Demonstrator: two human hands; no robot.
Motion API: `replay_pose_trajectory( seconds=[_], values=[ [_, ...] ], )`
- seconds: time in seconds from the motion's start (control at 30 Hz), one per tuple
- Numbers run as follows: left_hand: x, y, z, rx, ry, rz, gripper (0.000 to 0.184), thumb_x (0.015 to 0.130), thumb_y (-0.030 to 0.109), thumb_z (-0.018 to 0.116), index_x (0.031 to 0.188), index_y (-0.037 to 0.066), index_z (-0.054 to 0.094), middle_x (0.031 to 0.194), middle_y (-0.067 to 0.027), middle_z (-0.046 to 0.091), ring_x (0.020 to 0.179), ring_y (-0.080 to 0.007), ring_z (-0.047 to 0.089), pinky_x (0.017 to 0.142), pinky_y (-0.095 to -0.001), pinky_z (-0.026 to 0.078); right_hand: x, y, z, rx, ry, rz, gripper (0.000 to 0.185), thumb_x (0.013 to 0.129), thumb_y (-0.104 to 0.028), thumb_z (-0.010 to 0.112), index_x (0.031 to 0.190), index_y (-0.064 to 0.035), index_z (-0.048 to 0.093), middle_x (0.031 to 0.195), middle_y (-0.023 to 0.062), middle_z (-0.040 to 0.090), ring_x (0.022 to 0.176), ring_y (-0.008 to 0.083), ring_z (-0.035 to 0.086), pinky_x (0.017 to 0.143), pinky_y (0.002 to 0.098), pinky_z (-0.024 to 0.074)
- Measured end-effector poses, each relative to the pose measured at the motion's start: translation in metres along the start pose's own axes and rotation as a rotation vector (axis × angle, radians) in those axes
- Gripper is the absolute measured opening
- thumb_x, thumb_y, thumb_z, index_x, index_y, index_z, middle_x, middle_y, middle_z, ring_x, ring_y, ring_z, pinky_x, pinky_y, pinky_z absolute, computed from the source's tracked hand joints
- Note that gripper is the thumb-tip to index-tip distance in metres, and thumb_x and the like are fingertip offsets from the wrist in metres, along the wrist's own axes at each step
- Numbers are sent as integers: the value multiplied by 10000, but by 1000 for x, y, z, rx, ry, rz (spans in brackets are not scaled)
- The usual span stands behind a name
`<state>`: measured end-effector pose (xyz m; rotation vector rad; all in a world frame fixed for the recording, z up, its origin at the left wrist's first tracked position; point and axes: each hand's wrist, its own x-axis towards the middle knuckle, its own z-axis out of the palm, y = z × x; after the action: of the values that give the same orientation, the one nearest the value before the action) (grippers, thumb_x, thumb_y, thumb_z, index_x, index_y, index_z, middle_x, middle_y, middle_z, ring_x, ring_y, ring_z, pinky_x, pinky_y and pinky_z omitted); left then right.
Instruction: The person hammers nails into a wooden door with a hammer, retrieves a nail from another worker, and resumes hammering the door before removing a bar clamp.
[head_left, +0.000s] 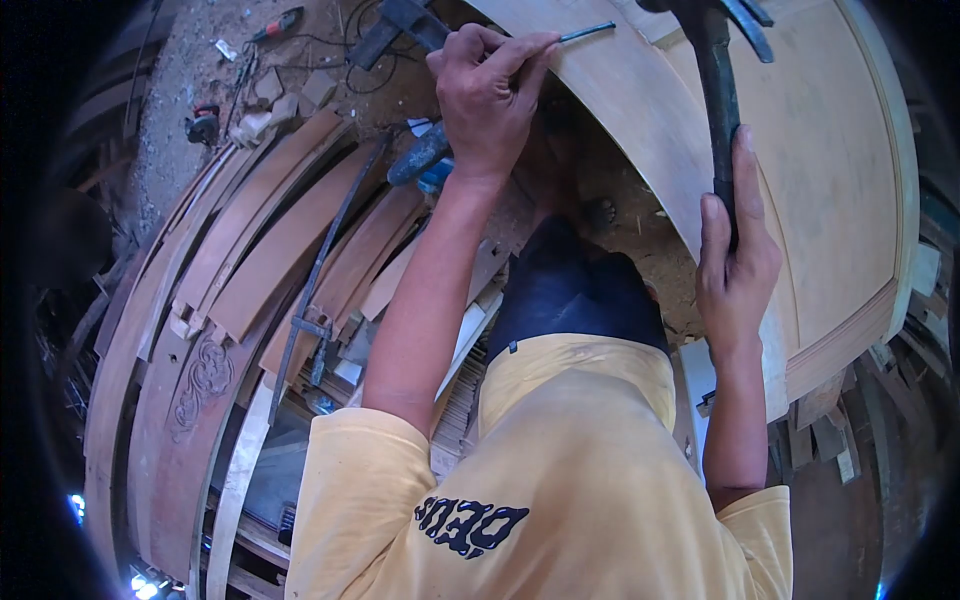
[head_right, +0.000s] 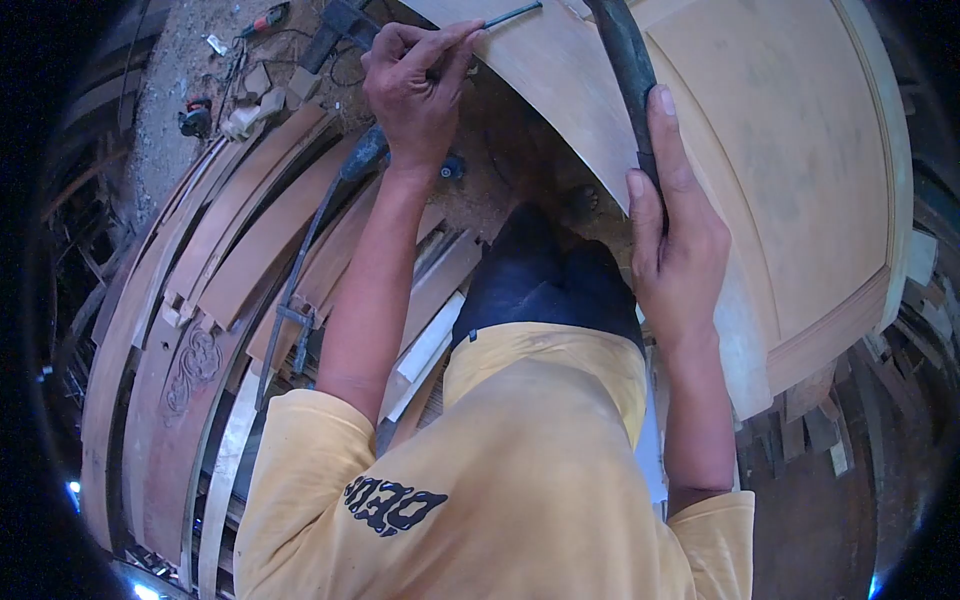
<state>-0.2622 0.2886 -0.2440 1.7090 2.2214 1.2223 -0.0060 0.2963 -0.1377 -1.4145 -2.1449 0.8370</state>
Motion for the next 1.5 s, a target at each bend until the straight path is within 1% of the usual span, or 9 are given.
replay_pose_trajectory(
  seconds=[0.13,0.2,0.33,0.5,0.8,0.9,1.2,1.37,1.5],
  values=[
    [3,-1,1,53,52,71,178,849,218,839,1027,202,848,752,27,591,714,-134,558,702,-305,385,1,-8,1,68,45,-32,576,1006,-82,627,1556,-203,507,1411,142,649,1009,343,728,952,372,552],
    [3,1,0,24,50,55,175,850,212,837,1025,199,848,758,24,600,742,-141,572,715,-311,390,-4,6,8,-23,-153,67,549,1079,-169,550,1607,-138,405,1483,193,587,1267,334,659,1058,383,493],
    [4,3,-3,46,41,57,170,851,206,835,1020,197,848,763,19,606,749,-148,587,727,-308,394,9,-8,5,54,-247,316,561,1086,-213,550,1611,-334,396,1283,244,689,1017,377,741,934,423,540],
    [7,11,-9,-149,88,-197,171,863,169,831,1031,139,842,768,-7,570,728,-148,568,700,-299,449,2,1,-6,64,-24,193,523,1103,-202,527,1615,-207,419,1256,86,725,658,73,464,646,245,477],
    [12,19,-23,-27,-93,-196,183,826,178,852,1007,189,839,768,4,580,756,-181,547,738,-337,386,16,37,-44,-10,4,259,556,1111,-207,525,1643,-210,363,818,-28,536,621,45,432,553,227,402],
    [14,14,-24,24,-182,-112,247,813,137,851,1049,208,833,788,8,597,764,-173,560,750,-334,381,28,38,-46,88,2,469,525,1080,-138,514,1596,-101,427,1529,137,570,908,180,692,873,309,530],
    [21,35,-29,119,-240,-179,239,836,131,840,1069,181,823,774,-22,567,758,-200,554,754,-348,409,31,68,-65,156,-36,518,533,1075,-109,525,1597,-92,418,1494,169,592,765,135,606,767,275,526],
    [38,42,-18,77,-177,-240,198,866,119,823,1063,145,819,791,-50,575,764,-227,547,752,-368,440,56,87,-92,164,10,476,564,1035,-71,591,1579,-84,443,1511,179,564,1036,252,742,896,312,538],
    [123,79,79,-46,-157,-94,132,904,138,789,1031,109,814,813,-68,603,791,-236,573,744,-360,449,98,108,-114,143,78,491,561,1049,-100,586,1591,-142,445,1355,199,669,824,224,695,812,331,546]
  ],
)
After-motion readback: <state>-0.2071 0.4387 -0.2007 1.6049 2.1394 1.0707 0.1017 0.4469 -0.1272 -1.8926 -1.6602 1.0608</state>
